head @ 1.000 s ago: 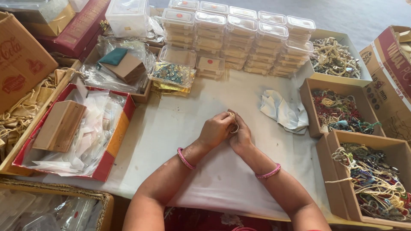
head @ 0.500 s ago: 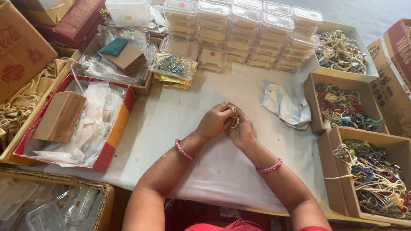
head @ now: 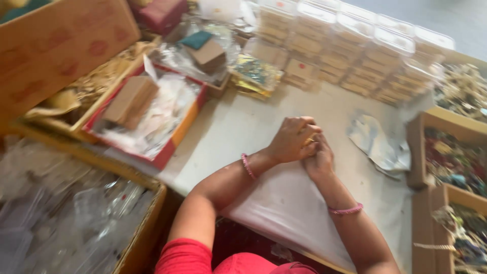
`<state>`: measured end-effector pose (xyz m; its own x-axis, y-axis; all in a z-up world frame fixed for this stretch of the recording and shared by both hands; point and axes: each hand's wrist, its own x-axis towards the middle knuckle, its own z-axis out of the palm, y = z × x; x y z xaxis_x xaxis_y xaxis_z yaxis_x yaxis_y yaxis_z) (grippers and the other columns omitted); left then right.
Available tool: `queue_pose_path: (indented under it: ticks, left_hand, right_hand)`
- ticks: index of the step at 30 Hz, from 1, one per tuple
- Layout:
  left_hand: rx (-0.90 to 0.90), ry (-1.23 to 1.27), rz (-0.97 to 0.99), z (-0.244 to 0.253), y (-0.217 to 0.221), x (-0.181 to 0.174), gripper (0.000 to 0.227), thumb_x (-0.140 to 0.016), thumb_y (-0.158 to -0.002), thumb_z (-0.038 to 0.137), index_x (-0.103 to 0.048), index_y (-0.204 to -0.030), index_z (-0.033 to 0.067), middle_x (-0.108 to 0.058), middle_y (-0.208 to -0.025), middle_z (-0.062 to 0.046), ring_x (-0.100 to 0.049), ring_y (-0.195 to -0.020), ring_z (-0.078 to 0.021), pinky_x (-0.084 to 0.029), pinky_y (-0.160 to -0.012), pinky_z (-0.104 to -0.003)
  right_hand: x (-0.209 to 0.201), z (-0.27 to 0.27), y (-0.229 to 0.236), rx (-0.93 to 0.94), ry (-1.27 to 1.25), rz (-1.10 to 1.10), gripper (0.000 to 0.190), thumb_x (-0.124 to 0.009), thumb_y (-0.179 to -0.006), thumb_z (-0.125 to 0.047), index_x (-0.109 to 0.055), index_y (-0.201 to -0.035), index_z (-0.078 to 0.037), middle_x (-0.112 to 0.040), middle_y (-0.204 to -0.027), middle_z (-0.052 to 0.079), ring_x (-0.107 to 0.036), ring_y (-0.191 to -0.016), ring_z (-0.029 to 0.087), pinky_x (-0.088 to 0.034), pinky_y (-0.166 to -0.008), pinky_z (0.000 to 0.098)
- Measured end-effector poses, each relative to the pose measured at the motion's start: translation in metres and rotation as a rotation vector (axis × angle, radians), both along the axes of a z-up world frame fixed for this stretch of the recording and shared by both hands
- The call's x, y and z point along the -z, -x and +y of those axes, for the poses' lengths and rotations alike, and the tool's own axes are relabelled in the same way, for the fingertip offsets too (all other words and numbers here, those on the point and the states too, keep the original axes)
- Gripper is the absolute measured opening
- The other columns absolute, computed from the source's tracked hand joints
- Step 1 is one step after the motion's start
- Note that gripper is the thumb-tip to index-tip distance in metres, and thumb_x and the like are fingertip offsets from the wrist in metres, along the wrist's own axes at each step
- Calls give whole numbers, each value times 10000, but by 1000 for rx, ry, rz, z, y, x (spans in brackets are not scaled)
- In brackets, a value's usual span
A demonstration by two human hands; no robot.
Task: The person sits at a table and packs jewelry items into small plastic containers. They first place a green beaded item into a container, then wipe a gold-colored necklace with a white cloth before placing it into another container. The containers are then stacked on the table.
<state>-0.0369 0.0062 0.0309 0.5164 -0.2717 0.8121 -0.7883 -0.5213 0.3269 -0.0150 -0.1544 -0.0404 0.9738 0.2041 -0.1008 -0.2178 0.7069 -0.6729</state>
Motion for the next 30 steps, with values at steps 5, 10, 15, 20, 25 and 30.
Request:
queue_pose_path:
  ticks: [5, 10, 15, 20, 25, 30]
  left_hand:
    - [-189, -108, -220, 46, -2, -49, 291, -715, -898, 220, -623, -1167, 154, -606, -1252, -70, -579, -1152, -243, -434, -1017, -469]
    - [-600, -414, -132, 151, -6, -94, 67, -692, -904, 190, -675, -969, 197, -705, -1115, -26, -661, -998, -222, -485, -827, -441]
    - [-899, -209, 215, 248, 0, -100, 194, -747, -912, 160, -722, -1101, 124, -750, -1061, -98, -730, -914, -305, -552, -790, -442]
    - [-923, -202, 437, 306, -32, -80, 204, -749, -899, 169, -734, -1097, 122, -755, -1011, -125, -725, -921, -319, -559, -803, -452]
    - [-940, -168, 404, 328, -67, -57, 170, -750, -879, 123, -754, -1049, 122, -752, -1007, -140, -709, -960, -339, -548, -826, -461]
    - [-841, -452, 240, 315, -95, -42, 213, -681, -878, 79, -760, -1058, 161, -724, -1139, -91, -670, -1092, -295, -540, -922, -437]
  right_hand:
    - [7, -2, -3, -22, 52, -75, 379, -378, -1129, -198, -492, -1465, -66, -622, -1315, 114, -624, -1195, 271, -501, -1043, 463]
    - [-7, 4, 2, 15, 100, 27, 376, -381, -1102, -196, -474, -1440, -61, -625, -1295, 170, -636, -1184, 349, -525, -1055, 525]
    - [-3, 5, -2, 12, 99, 42, 371, -361, -1106, -186, -470, -1435, -53, -623, -1302, 177, -631, -1194, 357, -528, -1058, 531]
    - [-9, 5, 5, 24, 120, 50, 364, -362, -1104, -181, -482, -1419, -45, -625, -1293, 183, -639, -1180, 355, -533, -1052, 535]
    - [-8, 5, 4, 23, 117, 26, 360, -362, -1101, -177, -490, -1406, -35, -627, -1283, 179, -645, -1165, 356, -539, -1038, 536]
    - [-7, 6, 3, 19, 122, 32, 344, -390, -1104, -185, -489, -1394, -29, -625, -1252, 166, -650, -1146, 353, -542, -1035, 539]
